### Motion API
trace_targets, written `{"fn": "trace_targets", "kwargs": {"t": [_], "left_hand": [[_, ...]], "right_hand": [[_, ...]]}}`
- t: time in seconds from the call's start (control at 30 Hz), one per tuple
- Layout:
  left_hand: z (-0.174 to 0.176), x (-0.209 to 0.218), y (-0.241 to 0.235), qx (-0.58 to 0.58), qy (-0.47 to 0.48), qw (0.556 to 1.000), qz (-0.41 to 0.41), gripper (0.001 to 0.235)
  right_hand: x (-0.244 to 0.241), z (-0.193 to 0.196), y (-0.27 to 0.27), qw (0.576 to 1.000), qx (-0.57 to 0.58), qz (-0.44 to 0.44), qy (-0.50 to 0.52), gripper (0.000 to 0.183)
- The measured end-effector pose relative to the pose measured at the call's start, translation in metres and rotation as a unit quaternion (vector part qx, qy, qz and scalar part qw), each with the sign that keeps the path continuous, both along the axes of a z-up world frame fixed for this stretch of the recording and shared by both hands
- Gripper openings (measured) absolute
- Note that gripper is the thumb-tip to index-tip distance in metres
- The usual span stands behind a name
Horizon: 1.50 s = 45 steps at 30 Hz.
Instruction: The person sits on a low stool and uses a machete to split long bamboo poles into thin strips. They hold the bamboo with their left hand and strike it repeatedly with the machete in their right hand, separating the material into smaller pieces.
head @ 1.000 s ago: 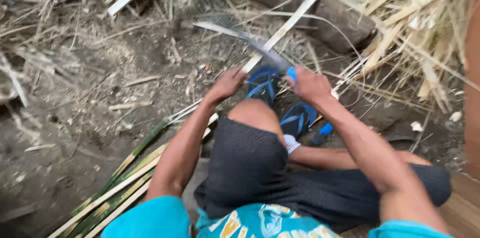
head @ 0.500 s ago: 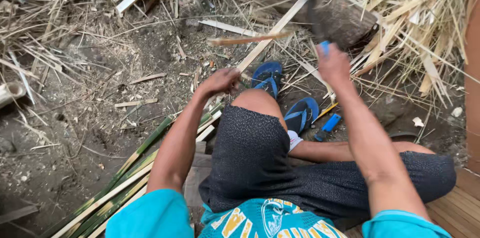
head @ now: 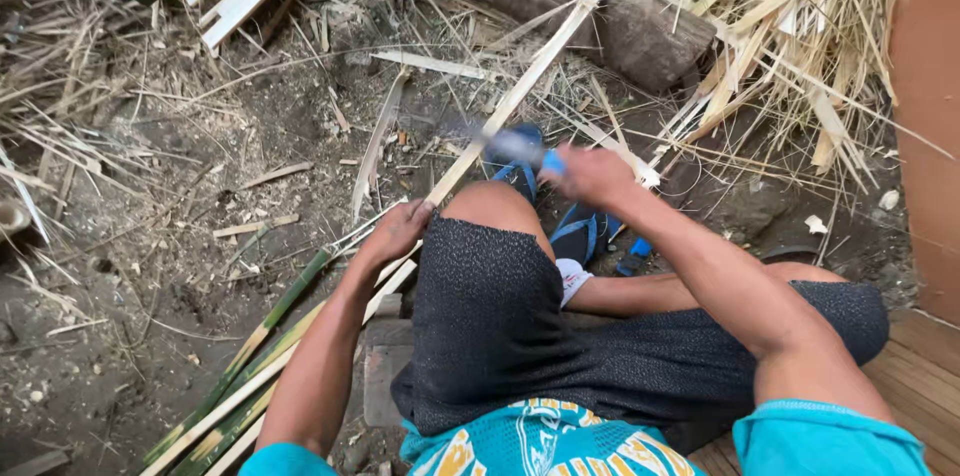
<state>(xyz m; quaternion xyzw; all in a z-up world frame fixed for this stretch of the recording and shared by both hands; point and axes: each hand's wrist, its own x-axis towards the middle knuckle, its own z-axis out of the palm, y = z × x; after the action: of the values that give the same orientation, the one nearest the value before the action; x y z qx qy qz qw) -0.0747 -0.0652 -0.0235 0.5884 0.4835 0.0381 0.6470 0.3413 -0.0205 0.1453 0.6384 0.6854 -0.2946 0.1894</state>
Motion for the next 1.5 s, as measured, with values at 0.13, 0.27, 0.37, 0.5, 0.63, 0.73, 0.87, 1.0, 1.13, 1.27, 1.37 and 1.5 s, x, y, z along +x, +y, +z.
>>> {"fn": "trace_targets", "kwargs": {"t": [0.13, 0.27, 0.37, 0.5, 0.63, 0.73, 0.87, 1.0, 1.13, 1.27, 1.37, 1.5], "left_hand": [[0.012, -0.088, -0.041, 0.008, 0.076, 0.996, -0.054, 0.051], [0.017, -0.128, -0.043, -0.075, 0.117, 0.985, -0.107, 0.064], [-0.007, -0.058, 0.028, -0.095, 0.137, 0.978, -0.128, 0.085], [-0.032, 0.091, 0.142, 0.121, 0.078, 0.989, -0.035, 0.062], [-0.026, 0.209, 0.203, -0.155, -0.132, 0.978, 0.038, 0.050], [-0.006, 0.239, 0.197, -0.124, -0.051, 0.991, 0.001, 0.028], [0.028, 0.179, 0.142, -0.021, -0.002, 1.000, 0.020, 0.022], [0.026, 0.074, 0.096, 0.031, 0.092, 0.995, 0.017, 0.023], [0.009, 0.038, 0.085, 0.097, 0.012, 0.995, -0.012, 0.019], [0.029, 0.005, 0.046, 0.168, 0.003, 0.985, -0.050, 0.026], [0.044, -0.007, 0.036, 0.085, 0.068, 0.993, -0.046, 0.034], [0.036, 0.016, 0.041, 0.017, 0.100, 0.995, 0.023, 0.044]], "right_hand": [[0.053, 0.021, 0.012, 0.984, 0.098, -0.124, -0.076, 0.056], [0.105, -0.014, 0.019, 0.966, 0.179, -0.162, -0.088, 0.058], [0.105, -0.061, 0.011, 0.957, 0.129, -0.255, -0.044, 0.055], [0.072, -0.074, -0.001, 0.932, 0.168, -0.317, 0.046, 0.052], [0.047, -0.059, -0.004, 0.929, 0.166, -0.330, 0.034, 0.049], [0.050, -0.052, 0.005, 0.952, 0.118, -0.280, 0.020, 0.048], [0.066, -0.038, 0.025, 0.994, 0.003, -0.067, -0.081, 0.032], [0.047, -0.025, 0.025, 0.985, 0.054, -0.154, -0.056, 0.053], [0.000, -0.026, 0.018, 0.997, 0.034, -0.073, 0.001, 0.056], [0.047, -0.033, 0.029, 0.983, 0.106, -0.146, -0.031, 0.055], [0.073, -0.037, 0.031, 0.974, 0.099, -0.195, -0.059, 0.057], [0.043, -0.033, 0.018, 0.990, 0.076, -0.120, -0.003, 0.054]]}}
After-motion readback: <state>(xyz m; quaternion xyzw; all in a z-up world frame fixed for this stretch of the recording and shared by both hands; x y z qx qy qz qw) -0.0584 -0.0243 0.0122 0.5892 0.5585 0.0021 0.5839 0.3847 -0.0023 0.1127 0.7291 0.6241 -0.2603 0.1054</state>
